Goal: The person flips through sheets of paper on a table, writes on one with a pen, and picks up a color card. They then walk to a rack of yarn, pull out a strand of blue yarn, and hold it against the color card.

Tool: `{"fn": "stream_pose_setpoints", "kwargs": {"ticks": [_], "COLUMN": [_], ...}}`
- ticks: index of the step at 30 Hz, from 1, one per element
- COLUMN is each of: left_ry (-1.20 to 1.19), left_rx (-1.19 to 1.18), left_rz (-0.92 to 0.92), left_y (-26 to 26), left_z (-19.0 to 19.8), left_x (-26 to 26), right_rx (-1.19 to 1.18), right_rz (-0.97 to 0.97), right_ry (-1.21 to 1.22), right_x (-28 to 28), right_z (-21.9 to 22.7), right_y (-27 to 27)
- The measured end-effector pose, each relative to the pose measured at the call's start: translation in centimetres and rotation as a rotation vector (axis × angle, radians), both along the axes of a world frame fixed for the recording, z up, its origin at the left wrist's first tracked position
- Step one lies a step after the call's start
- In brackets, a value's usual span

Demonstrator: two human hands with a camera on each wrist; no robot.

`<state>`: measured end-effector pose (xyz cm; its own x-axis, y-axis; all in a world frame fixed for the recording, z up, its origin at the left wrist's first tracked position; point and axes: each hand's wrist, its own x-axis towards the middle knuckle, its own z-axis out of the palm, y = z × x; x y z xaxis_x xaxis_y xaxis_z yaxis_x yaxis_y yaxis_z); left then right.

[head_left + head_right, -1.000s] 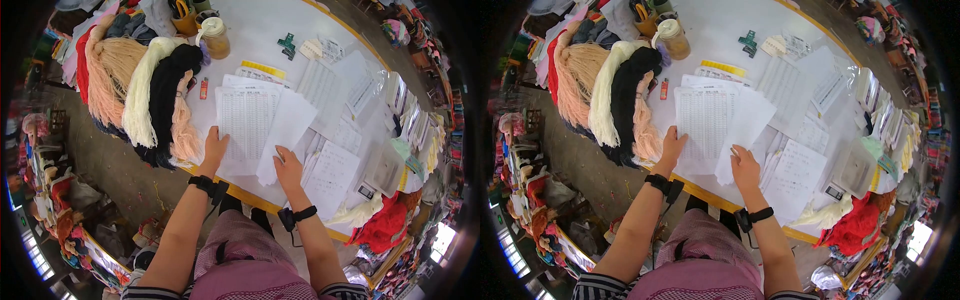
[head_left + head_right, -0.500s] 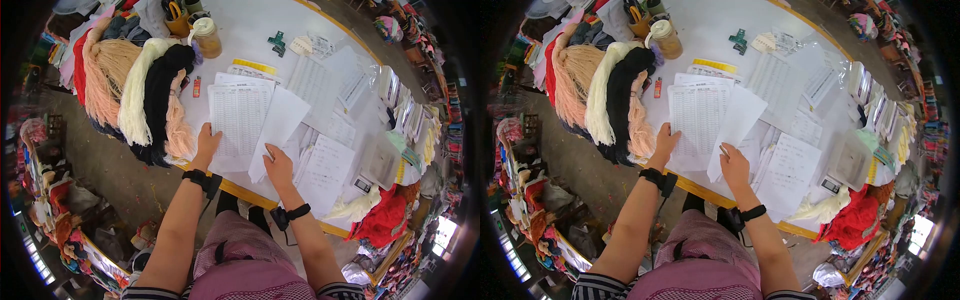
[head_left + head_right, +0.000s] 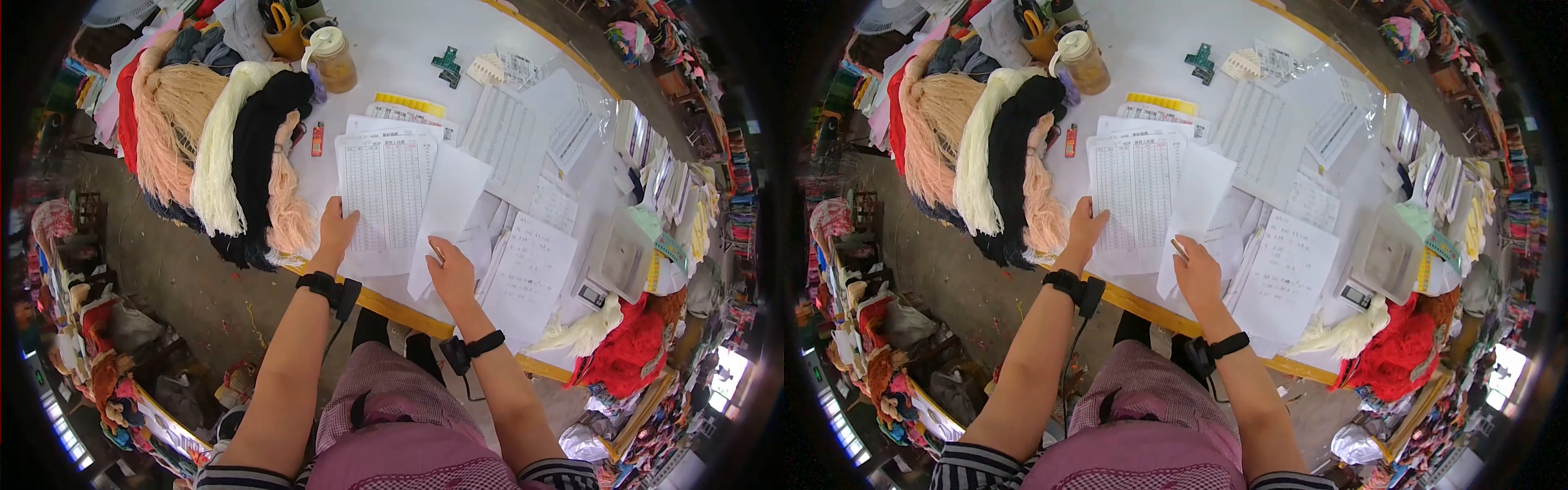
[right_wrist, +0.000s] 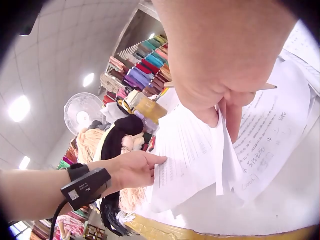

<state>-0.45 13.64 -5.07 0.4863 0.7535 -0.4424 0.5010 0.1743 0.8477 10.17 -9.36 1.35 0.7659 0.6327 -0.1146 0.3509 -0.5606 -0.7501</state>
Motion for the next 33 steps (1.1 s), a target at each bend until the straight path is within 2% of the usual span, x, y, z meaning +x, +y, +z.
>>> {"fn": "stream_pose_setpoints", "kwargs": {"ticks": [17, 21, 26, 30, 33], "left_ry": [0.057, 0.135, 0.061, -0.015, -0.018], "left_rx": [0.039, 0.08, -0.079, -0.123, -0.114], "left_rz": [-0.017, -0.054, -0.053, -0.011, -0.014], "left_y": [0.0, -0.1, 0.6, 0.4, 0.2], "left_z": [-0.2, 1.3, 0.9, 1.1, 1.6], "left_x": [0.2, 0.4, 0.1, 0.1, 0.2], "right_rx": [-0.038, -0.027, -0.007, 0.018, 0.0], "right_rz": [0.001, 0.008, 0.003, -0.037, -0.008], "right_ry": [0.027, 0.013, 0.013, 0.079, 0.031], "right_x": [0.0, 0.0, 0.2, 0.3, 0.3], "right_z": [-0.6, -0.7, -0.1, 1.4, 2.7], "right_y": [-0.1, 0.3, 0.3, 0.5, 0.8]}}
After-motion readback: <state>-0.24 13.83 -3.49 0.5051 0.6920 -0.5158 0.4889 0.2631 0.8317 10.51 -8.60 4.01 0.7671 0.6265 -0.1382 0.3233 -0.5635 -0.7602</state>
